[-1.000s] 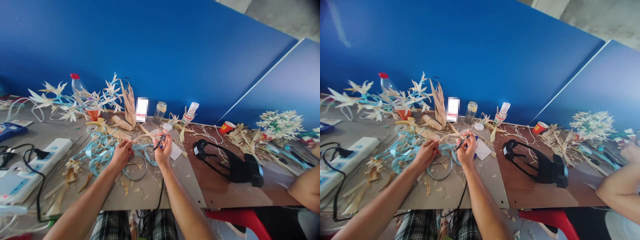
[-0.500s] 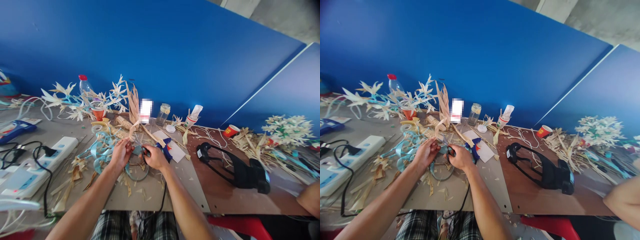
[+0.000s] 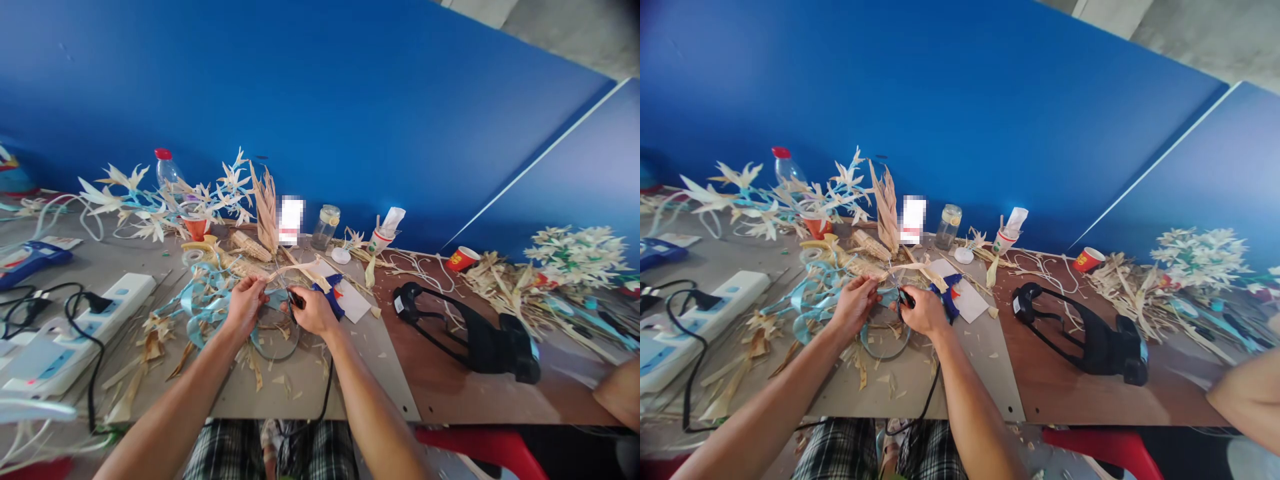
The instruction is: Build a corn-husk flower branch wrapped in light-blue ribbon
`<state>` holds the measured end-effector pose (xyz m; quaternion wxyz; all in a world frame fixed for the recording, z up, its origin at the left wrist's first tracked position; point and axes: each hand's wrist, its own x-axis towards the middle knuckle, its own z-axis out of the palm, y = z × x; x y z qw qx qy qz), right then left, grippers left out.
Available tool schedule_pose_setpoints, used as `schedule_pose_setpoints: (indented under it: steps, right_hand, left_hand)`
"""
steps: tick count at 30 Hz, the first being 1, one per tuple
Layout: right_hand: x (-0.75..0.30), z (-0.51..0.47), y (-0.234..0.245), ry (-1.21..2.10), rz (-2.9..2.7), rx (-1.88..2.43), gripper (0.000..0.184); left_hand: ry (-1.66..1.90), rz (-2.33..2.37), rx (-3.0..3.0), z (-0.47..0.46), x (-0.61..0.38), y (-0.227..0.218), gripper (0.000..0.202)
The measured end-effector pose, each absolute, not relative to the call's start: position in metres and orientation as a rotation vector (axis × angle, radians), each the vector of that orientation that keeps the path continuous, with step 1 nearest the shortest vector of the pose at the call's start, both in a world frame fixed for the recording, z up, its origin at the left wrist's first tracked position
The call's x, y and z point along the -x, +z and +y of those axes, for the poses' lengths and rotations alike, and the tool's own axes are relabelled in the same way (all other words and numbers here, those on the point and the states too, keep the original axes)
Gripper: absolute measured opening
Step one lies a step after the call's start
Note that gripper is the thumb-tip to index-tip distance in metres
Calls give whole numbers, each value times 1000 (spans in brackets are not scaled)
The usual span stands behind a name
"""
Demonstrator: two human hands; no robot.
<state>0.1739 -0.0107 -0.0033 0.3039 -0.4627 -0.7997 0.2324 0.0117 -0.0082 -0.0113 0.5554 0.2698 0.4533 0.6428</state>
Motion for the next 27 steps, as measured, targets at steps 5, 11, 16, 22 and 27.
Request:
schedule_pose_setpoints:
  steps: [5, 11, 16, 22, 27]
  right_hand:
    - [-173, -10, -5, 627, -2108, 1213, 19]
    - [-174, -8, -6, 635, -2092, 1232, 20]
    - [-178, -7, -5, 716, -2067, 1206, 18]
    - [-182, -3, -9, 942, -1914, 1176, 17]
    - [-180, -2, -3, 1271, -1491, 1004, 39]
  left_hand:
    - [1490, 1074, -638, -8, -12, -11, 26]
    - [1474, 1102, -644, -8, -11, -10, 26]
    - [1480, 1151, -652, -8, -10, -8, 28]
    - [1500, 1153, -667, -8, -9, -7, 29]
    - [1460, 1142, -757, -6, -10, -13, 30]
